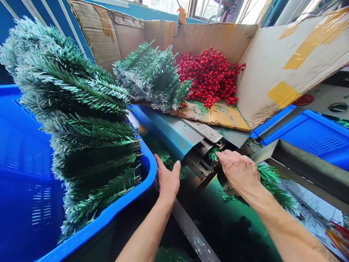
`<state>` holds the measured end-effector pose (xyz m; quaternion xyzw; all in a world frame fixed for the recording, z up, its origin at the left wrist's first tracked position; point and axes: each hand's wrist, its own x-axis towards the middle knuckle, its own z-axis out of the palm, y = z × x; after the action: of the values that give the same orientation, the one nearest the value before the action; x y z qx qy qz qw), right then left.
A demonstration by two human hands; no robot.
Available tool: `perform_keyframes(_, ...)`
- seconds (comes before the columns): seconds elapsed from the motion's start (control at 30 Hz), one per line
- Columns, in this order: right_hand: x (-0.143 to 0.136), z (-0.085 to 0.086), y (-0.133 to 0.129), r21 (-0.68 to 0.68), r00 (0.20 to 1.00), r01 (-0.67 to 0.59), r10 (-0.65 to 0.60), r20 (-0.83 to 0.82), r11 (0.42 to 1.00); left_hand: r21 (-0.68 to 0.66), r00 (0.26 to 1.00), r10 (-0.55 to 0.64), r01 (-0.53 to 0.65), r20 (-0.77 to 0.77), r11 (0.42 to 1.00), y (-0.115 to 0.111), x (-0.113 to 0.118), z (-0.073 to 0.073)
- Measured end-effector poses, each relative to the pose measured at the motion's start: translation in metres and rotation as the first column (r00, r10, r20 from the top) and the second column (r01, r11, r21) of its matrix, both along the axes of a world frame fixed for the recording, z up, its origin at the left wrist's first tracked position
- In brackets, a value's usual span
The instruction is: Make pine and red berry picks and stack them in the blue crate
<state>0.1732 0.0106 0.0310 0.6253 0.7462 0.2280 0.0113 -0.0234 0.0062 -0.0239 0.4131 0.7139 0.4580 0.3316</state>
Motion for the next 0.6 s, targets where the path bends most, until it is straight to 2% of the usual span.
perform_keyframes(0.07, 0.002, -0.007, 0.001, 0.021, 0.999, -0.013, 0.014, -0.039, 1.000, -0.030, 0.999, -0.037, 0.036, -0.022, 0.999, -0.009, 0.001, -0.004)
perform_keyframes(0.13, 0.005, -0.015, 0.003, 0.109, 0.983, -0.062, 0.079, -0.164, 0.992, -0.023, 0.997, -0.063, 0.062, -0.039, 0.998, -0.018, 0.002, -0.008)
perform_keyframes(0.27, 0.011, -0.029, 0.008, 0.330, 0.853, -0.146, 0.287, -0.435, 0.933, 0.001, 0.994, -0.105, 0.105, -0.039, 0.994, -0.034, 0.005, -0.018)
perform_keyframes(0.33, 0.010, -0.030, 0.009, 0.358, 0.818, -0.162, 0.329, -0.473, 0.919, 0.010, 0.994, -0.111, 0.111, -0.009, 0.994, -0.046, 0.009, -0.022)
perform_keyframes(0.4, 0.007, -0.025, 0.007, 0.367, 0.827, -0.184, 0.346, -0.443, 0.912, 0.046, 0.991, -0.134, 0.134, 0.012, 0.990, -0.064, 0.012, -0.023)
perform_keyframes(0.5, 0.003, -0.019, -0.007, 0.331, 0.915, -0.206, 0.301, -0.268, 0.921, 0.170, 0.954, -0.281, 0.295, -0.102, 0.940, -0.093, 0.014, -0.012)
perform_keyframes(0.6, 0.010, -0.023, -0.022, 0.283, 0.969, -0.175, 0.215, -0.118, 0.943, 0.241, 0.846, -0.417, 0.503, -0.332, 0.830, -0.103, 0.007, 0.020)
